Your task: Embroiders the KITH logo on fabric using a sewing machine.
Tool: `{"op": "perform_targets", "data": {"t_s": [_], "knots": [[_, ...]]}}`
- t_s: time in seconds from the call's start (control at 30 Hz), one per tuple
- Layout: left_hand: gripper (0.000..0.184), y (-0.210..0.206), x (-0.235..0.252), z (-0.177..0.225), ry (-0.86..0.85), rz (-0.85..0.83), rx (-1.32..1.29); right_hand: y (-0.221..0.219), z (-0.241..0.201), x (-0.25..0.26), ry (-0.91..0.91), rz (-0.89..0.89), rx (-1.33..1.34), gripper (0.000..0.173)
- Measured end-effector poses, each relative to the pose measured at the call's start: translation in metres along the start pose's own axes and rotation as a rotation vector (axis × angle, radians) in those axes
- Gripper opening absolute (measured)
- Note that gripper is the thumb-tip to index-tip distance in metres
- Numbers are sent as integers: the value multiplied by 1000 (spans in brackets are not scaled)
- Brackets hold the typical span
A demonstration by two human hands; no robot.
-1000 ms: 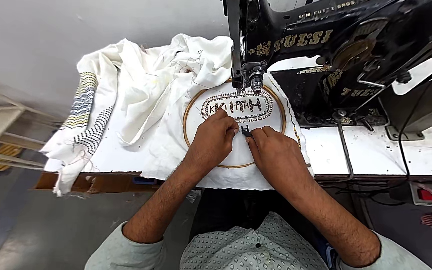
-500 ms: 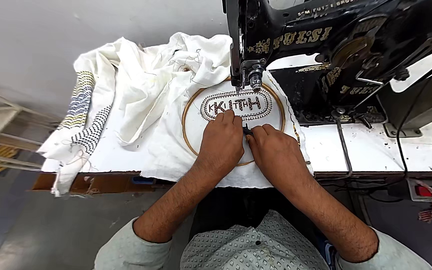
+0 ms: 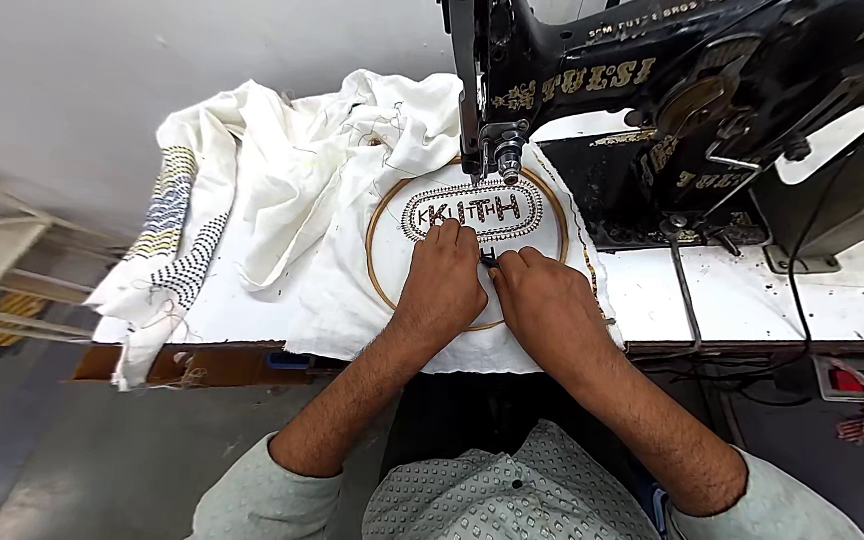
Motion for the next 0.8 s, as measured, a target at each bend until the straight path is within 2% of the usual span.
{"op": "perform_targets", "data": {"t_s": [0.23, 0.5, 0.7, 0.8], "knots": [[7, 8, 1, -9, 11, -19, -137, 1, 2, 1, -6, -22, 42, 27], [7, 7, 2, -11, -1, -17, -155, -4, -4, 6, 39, -43, 67, 26], [11, 18, 1, -40, 54, -50, -393, -3, -1, 4, 1, 14, 103, 27], [10, 24, -3, -47, 38, -9, -333, -3, -1, 5, -2, 10, 100, 27]]}}
Point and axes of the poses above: each hand's wrist, its own x-axis towards the middle knuckle, its own y-axis out of the back of the hand, z = x × y, the point moved 9 cm from there along x, towards the middle knuckle, and after that the axes turned 3 degrees about x, right-handed, at the moved point
